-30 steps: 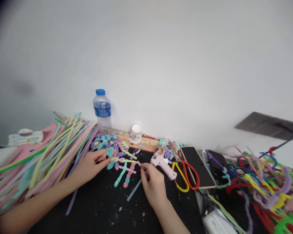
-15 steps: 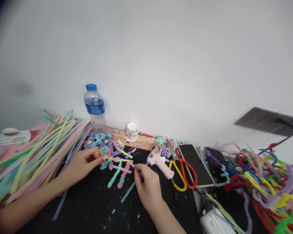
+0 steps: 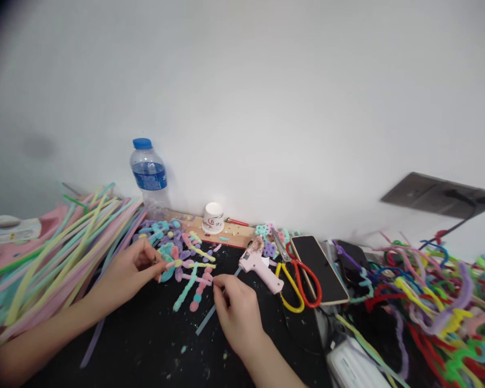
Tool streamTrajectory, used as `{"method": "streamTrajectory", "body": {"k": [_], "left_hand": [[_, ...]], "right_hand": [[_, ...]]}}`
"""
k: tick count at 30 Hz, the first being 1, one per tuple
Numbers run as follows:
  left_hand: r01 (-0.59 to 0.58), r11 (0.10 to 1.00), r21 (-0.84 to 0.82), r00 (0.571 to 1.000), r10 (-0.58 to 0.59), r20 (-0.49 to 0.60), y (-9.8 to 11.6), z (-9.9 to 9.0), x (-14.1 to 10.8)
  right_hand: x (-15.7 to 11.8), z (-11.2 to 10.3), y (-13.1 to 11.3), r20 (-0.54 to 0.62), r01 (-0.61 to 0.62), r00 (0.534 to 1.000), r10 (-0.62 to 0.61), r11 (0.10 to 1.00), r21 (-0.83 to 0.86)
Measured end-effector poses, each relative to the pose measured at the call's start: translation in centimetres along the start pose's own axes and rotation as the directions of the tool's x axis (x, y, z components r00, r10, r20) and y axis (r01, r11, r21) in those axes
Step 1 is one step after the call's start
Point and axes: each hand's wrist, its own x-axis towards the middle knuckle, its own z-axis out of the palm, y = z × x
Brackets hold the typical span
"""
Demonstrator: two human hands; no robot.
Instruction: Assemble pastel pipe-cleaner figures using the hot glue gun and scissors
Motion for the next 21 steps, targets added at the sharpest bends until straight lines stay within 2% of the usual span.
{"method": "streamTrajectory", "body": {"k": [3, 9, 14, 21], "left_hand": [[-0.034, 0.999, -0.039, 0.999, 0.034, -0.011, -0.06, 0.04, 0.1], [-0.143, 0.966, 0.216, 0.986, 0.157, -0.048, 0.19, -0.51, 0.02], [-0.13, 0.935, 0.331, 0.978, 0.176, -0.113, 0.3, -0.62, -0.03], [-0.141, 0.93, 0.34, 0.963, 0.208, -0.171, 0.24, -0.58, 0.14]], "right_hand": [[0.0, -0.06, -0.01, -0.001, -0.001, 1.0, 0.001, 1.0, 0.003], [-0.06, -0.03, 0.0, 0.0, -0.021, 1.0, 0.021, 1.0, 0.01], [-0.12, 0.04, 0.05, -0.01, -0.02, 1.0, 0.02, 0.999, 0.035], [-0.05, 0.0, 0.04, -0.006, -0.042, 0.999, 0.042, 0.998, 0.048]]}}
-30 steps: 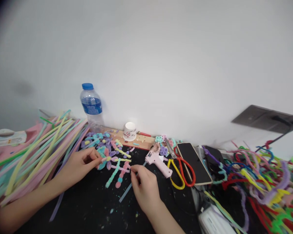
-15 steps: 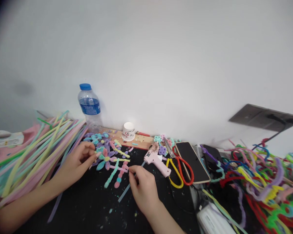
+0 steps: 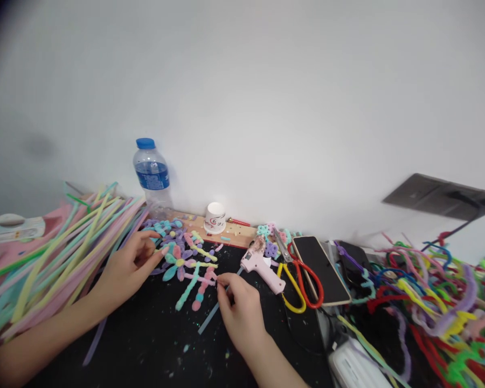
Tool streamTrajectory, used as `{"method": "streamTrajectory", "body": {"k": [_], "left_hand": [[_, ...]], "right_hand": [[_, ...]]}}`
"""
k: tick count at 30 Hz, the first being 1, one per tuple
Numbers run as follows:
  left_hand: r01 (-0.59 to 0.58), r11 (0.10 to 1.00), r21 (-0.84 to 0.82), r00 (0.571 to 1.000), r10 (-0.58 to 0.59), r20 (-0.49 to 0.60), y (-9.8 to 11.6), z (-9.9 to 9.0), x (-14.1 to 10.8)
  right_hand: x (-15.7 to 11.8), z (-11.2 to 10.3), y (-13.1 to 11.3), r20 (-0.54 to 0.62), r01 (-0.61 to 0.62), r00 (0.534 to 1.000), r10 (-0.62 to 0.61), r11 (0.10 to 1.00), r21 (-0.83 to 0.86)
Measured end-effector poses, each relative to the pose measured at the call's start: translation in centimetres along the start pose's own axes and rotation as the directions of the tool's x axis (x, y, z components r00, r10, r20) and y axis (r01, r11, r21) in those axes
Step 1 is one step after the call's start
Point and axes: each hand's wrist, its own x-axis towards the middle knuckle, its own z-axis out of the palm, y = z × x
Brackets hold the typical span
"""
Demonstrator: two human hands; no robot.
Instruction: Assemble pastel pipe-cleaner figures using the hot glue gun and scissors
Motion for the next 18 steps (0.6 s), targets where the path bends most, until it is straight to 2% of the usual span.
{"method": "streamTrajectory", "body": {"k": [6, 9, 12, 15, 18], "left_hand": [[-0.024, 0.998, -0.053, 0.999, 0.027, 0.047, 0.1, -0.4, -0.1], [-0.046, 0.993, -0.105, 0.984, 0.063, 0.167, 1.0, -0.4, -0.7], [-0.143, 0.971, -0.191, 0.922, 0.201, 0.332, 2.3, -0.3, -1.6], [-0.219, 0.952, -0.216, 0.822, 0.299, 0.485, 3.3, -0.1, -2.3], [-0.258, 0.942, -0.213, 0.788, 0.333, 0.518, 3.7, 0.1, -2.7]], "right_hand": [[0.1, -0.1, -0.2, 0.0, -0.016, 1.0, 0.016, 0.999, 0.032], [-0.1, -0.1, -0.8, 0.036, -0.017, 0.999, 0.014, 0.996, 0.093], [-0.4, -0.1, -1.5, 0.103, 0.026, 0.994, -0.041, 0.988, 0.149], [-0.7, 0.0, -2.3, 0.187, 0.08, 0.975, -0.118, 0.976, 0.202], [-0.9, 0.1, -2.7, 0.25, 0.109, 0.954, -0.166, 0.968, 0.227]]}}
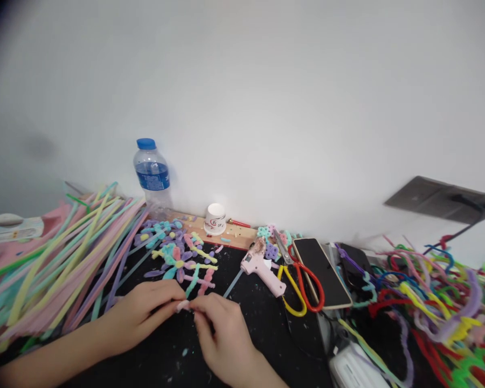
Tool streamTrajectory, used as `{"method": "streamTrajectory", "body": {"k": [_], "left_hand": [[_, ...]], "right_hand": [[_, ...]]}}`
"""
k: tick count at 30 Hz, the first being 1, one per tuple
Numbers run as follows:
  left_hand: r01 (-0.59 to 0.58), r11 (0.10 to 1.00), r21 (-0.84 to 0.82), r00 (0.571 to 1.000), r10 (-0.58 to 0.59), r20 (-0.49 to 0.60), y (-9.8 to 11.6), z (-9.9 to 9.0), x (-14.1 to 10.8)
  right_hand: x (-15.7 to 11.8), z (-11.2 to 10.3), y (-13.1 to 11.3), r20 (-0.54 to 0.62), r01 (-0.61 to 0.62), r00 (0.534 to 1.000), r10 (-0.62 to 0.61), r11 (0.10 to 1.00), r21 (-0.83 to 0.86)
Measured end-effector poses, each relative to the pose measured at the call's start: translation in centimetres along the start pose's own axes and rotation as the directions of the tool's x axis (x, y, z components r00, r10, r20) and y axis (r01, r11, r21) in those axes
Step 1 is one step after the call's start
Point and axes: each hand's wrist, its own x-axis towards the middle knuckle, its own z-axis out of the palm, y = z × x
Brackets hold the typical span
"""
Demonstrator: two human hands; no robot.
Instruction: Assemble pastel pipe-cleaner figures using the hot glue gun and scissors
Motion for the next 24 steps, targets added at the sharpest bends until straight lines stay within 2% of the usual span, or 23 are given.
{"method": "streamTrajectory", "body": {"k": [7, 12, 19, 24], "left_hand": [[-0.002, 0.998, 0.064, 1.0, 0.004, -0.026, -0.3, 0.6, -0.2], [0.046, 0.997, 0.06, 0.997, -0.042, -0.068, -0.6, 1.4, -0.2], [0.144, 0.988, 0.059, 0.984, -0.137, -0.115, -0.6, 1.9, 0.0], [0.143, 0.986, 0.083, 0.987, -0.136, -0.083, -0.6, 2.2, -0.1]], "right_hand": [[-0.1, 0.7, 0.5, 0.012, -0.058, 0.998, 0.059, 0.996, -0.07], [0.0, 0.6, 0.4, 0.027, -0.081, 0.996, 0.085, 0.989, -0.12], [0.0, 0.5, 0.2, 0.041, -0.04, 0.998, 0.048, 0.982, -0.184], [-0.2, 0.6, 0.2, 0.087, 0.012, 0.996, 0.01, 0.968, -0.251]]}}
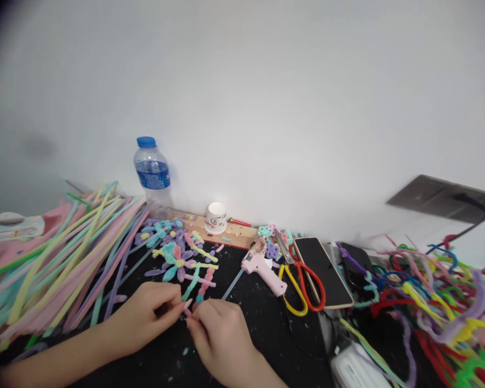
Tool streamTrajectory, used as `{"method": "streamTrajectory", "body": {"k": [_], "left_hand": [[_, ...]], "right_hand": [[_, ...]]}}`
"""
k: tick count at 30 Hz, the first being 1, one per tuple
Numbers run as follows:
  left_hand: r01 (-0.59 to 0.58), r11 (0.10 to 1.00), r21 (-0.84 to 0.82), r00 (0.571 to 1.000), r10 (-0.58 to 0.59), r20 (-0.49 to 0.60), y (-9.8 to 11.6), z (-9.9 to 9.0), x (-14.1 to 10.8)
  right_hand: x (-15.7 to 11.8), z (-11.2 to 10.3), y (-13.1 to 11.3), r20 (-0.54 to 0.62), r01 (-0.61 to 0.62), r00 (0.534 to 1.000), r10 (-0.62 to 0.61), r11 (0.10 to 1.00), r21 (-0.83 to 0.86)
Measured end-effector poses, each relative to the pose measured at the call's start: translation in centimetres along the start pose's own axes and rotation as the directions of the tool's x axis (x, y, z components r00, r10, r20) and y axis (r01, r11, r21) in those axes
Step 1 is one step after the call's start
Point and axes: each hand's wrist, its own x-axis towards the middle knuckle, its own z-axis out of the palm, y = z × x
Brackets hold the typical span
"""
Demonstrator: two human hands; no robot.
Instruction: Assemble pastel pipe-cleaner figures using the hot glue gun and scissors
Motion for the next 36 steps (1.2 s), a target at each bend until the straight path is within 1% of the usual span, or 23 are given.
{"method": "streamTrajectory", "body": {"k": [2, 4, 9, 12, 21, 27, 30, 32, 34, 36], "left_hand": [[-0.025, 1.0, 0.018, 0.999, 0.025, 0.03, 0.0, 0.1, -0.1], [-0.043, 0.999, 0.026, 0.998, 0.042, 0.041, 0.1, 0.2, 0.0], [-0.043, 0.999, 0.004, 0.999, 0.043, -0.011, 0.1, -0.3, 0.1], [-0.048, 0.999, -0.001, 0.999, 0.048, -0.005, 0.2, -0.4, 0.1], [-0.028, 0.999, -0.016, 0.999, 0.028, 0.032, 0.2, -0.2, 0.0], [-0.064, 0.998, 0.004, 0.998, 0.064, 0.003, 0.1, 0.5, 0.0], [-0.109, 0.994, 0.019, 0.994, 0.109, 0.004, 0.1, 0.7, -0.1], [-0.106, 0.994, 0.017, 0.994, 0.106, -0.008, 0.2, 0.6, -0.1], [-0.074, 0.997, -0.018, 0.997, 0.074, -0.034, 0.4, 0.1, -0.1], [-0.045, 0.996, -0.074, 0.997, 0.041, -0.057, 0.6, -0.4, 0.0]], "right_hand": [[0.0, 0.0, -0.1, 0.026, 0.016, 1.0, -0.015, 1.0, -0.011], [0.0, -0.1, -0.1, 0.029, 0.012, 1.0, -0.012, 1.0, 0.014], [0.2, -0.1, -0.1, -0.032, -0.042, 0.998, 0.045, 0.996, 0.076], [0.2, 0.0, -0.1, -0.044, -0.045, 0.998, 0.048, 0.996, 0.071], [-0.1, 0.0, -0.1, -0.069, 0.014, 0.998, -0.012, 1.0, 0.02], [-0.1, 0.1, -0.3, -0.059, 0.073, 0.995, -0.078, 0.994, -0.076], [-0.1, 0.1, -0.5, -0.042, 0.09, 0.995, -0.093, 0.993, -0.07], [-0.1, 0.1, -0.4, -0.059, 0.062, 0.996, -0.062, 0.998, -0.008], [-0.1, 0.0, -0.3, -0.118, -0.015, 0.993, 0.024, 0.997, 0.075], [0.0, -0.1, -0.2, -0.181, -0.101, 0.975, 0.129, 0.983, 0.153]]}}
